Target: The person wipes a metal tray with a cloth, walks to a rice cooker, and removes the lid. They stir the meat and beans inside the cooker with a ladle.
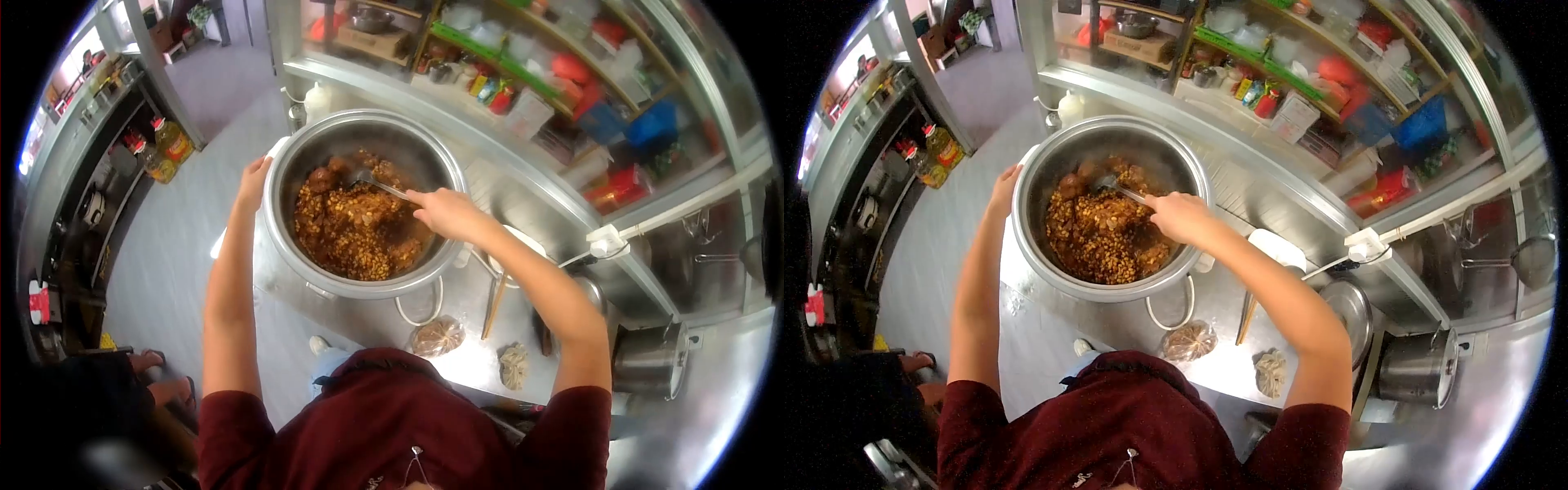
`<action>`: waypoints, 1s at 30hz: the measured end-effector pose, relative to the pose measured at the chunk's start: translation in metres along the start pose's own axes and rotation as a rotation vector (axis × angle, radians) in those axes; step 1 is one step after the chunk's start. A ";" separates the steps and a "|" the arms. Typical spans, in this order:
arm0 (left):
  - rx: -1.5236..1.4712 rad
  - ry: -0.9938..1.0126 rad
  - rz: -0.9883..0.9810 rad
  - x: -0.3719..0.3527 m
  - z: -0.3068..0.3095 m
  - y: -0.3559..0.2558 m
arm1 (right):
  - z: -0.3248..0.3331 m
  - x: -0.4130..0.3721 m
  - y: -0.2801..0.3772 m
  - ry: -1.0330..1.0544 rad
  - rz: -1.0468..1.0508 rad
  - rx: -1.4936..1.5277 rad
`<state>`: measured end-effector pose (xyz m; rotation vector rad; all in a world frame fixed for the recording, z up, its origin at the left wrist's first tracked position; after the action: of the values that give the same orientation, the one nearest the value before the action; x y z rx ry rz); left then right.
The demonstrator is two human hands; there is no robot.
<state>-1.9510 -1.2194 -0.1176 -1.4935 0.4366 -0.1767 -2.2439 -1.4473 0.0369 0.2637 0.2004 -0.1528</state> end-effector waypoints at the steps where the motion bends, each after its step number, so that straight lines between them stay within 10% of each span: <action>1: 0.025 -0.022 0.016 0.000 0.000 0.001 | -0.011 0.000 -0.021 -0.057 0.026 0.085; 30: -0.030 -0.033 0.064 0.002 0.003 0.003 | 0.014 -0.018 -0.047 -0.116 -0.085 0.141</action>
<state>-1.9483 -1.2171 -0.1211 -1.5078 0.4620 -0.0951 -2.2674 -1.4938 0.0426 0.3858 0.0856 -0.2666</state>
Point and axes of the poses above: each hand's wrist, its own x-axis towards the middle knuckle, its own z-axis out of the back of the hand, y = z × x, the point moved 2 cm from there along x, towards the middle knuckle, and after that the axes turned 2 degrees about -y, right-handed, at the moved point
